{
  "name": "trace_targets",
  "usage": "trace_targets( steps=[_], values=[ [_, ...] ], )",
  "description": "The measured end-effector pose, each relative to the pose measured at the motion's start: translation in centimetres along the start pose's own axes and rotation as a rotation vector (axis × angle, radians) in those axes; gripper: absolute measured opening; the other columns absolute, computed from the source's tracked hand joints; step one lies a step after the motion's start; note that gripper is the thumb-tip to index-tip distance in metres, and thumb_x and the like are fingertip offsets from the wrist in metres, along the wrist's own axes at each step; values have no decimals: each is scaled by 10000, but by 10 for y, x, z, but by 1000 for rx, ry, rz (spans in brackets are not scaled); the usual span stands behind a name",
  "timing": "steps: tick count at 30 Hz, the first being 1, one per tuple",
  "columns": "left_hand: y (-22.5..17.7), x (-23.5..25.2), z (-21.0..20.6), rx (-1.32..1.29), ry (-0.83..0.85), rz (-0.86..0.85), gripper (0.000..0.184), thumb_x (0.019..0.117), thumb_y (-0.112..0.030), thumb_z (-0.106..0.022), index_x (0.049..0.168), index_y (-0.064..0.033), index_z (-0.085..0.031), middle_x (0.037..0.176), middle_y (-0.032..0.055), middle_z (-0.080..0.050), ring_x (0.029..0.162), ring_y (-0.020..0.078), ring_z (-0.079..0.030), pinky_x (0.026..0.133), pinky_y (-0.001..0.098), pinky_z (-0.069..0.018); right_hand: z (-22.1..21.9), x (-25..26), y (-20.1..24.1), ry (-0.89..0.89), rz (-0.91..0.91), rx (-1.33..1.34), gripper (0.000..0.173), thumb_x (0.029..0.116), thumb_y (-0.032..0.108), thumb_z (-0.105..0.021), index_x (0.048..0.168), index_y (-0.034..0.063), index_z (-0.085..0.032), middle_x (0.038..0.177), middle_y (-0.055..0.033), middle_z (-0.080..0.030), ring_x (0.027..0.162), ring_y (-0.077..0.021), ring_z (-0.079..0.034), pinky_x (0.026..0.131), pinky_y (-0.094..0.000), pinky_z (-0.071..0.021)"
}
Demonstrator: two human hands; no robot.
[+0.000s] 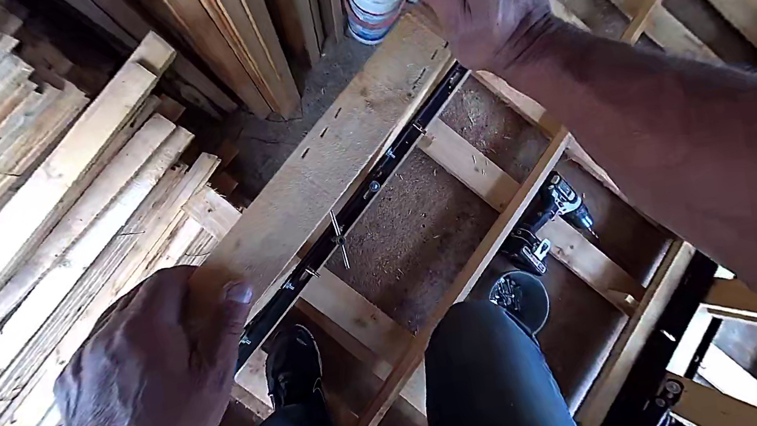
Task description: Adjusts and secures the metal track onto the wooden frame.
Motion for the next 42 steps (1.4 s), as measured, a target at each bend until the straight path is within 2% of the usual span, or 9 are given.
trace_targets(
  steps=[6, 10, 13, 18, 23, 30, 34, 37, 42],
  values=[
    [-14, -2, 7, 117, -67, -25, 740, 945, -778, -269, 1046, -165, -672, 842, 70, -647, 747, 305, -655, 562, 566, -469, 20, -17, 2, -118, -168, -73, 407, 1059, 313, -372, 1185, 81, -682, 1199, -199, -674, 1172, -368, -625, 973, -530, -483],
    [-17, 1, 4, 137, -76, -13, 784, 940, -790, -234, 1081, -157, -674, 837, 85, -646, 724, 312, -649, 543, 562, -462, 25, -119, 33, -206, -437, 107, 404, 1107, 272, -376, 1218, -9, -644, 1043, -188, -646, 941, -303, -646, 782, -463, -544],
    [-20, 2, 4, 131, -114, -32, 768, 954, -775, -251, 1124, -155, -670, 837, 86, -646, 706, 308, -643, 534, 552, -461, -60, -236, 65, 53, -875, 569, 405, 1102, 218, -385, 1446, 43, -510, 818, -68, -632, 628, -189, -597, 551, -397, -531],
    [-32, -15, 18, 0, -300, -329, 564, 998, -502, -544, 1341, -57, -594, 1379, 153, -598, 1283, 317, -571, 1039, 540, -495, -186, -351, 145, 330, -1729, 1259, 231, 1098, 136, -415, 1274, 39, -530, 821, -113, -653, 579, -193, -608, 530, -346, -535],
    [-99, -51, -10, -351, -182, -799, 164, 1025, -356, -595, 1065, -213, -665, 1143, -44, -699, 1185, 166, -642, 982, 380, -573, -241, -345, 145, 464, -1500, 1119, 337, 1106, 233, -444, 1314, 69, -653, 906, -98, -705, 732, -192, -638, 697, -407, -535],
    [-74, -15, -124, -52, 77, -294, 655, 1028, -459, -491, 1518, -30, -431, 1518, 181, -490, 1328, 299, -566, 1030, 478, -534, -297, -353, 160, 291, -1668, 1352, 330, 1106, 185, -462, 1399, 99, -588, 971, -123, -719, 742, -182, -662, 666, -352, -549],
    [-83, 18, -157, 23, 82, -259, 623, 1016, -282, -585, 1522, 21, -382, 1554, 256, -416, 1366, 393, -518, 1079, 541, -473, -302, -344, 168, 198, -1694, 1471, 360, 1091, 177, -479, 1435, 114, -567, 946, -101, -708, 690, -140, -625, 602, -303, -510],
    [-82, 55, -177, -44, 103, 76, 577, 1064, -371, -513, 1494, 5, -427, 1490, 247, -491, 1354, 387, -520, 1094, 551, -449, -297, -336, 167, 140, -1682, 1496, 337, 1095, 208, -480, 1381, 94, -615, 957, -87, -687, 728, -136, -608, 644, -318, -509],
    [-86, 79, -194, -42, 228, 477, 559, 1073, -495, -451, 1154, 27, -634, 1110, 262, -658, 1090, 413, -645, 919, 619, -495, -297, -343, 158, 64, -1746, 1431, 343, 1113, 275, -450, 1291, 75, -665, 907, -56, -633, 723, -128, -540, 658, -317, -461]
  ],
)
Point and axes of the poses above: each hand's wrist, its own x-axis towards the middle knuckle, its own z-axis out of the back of the hand, y = z × x, the point moved 9 cm from there along x, towards the middle knuckle
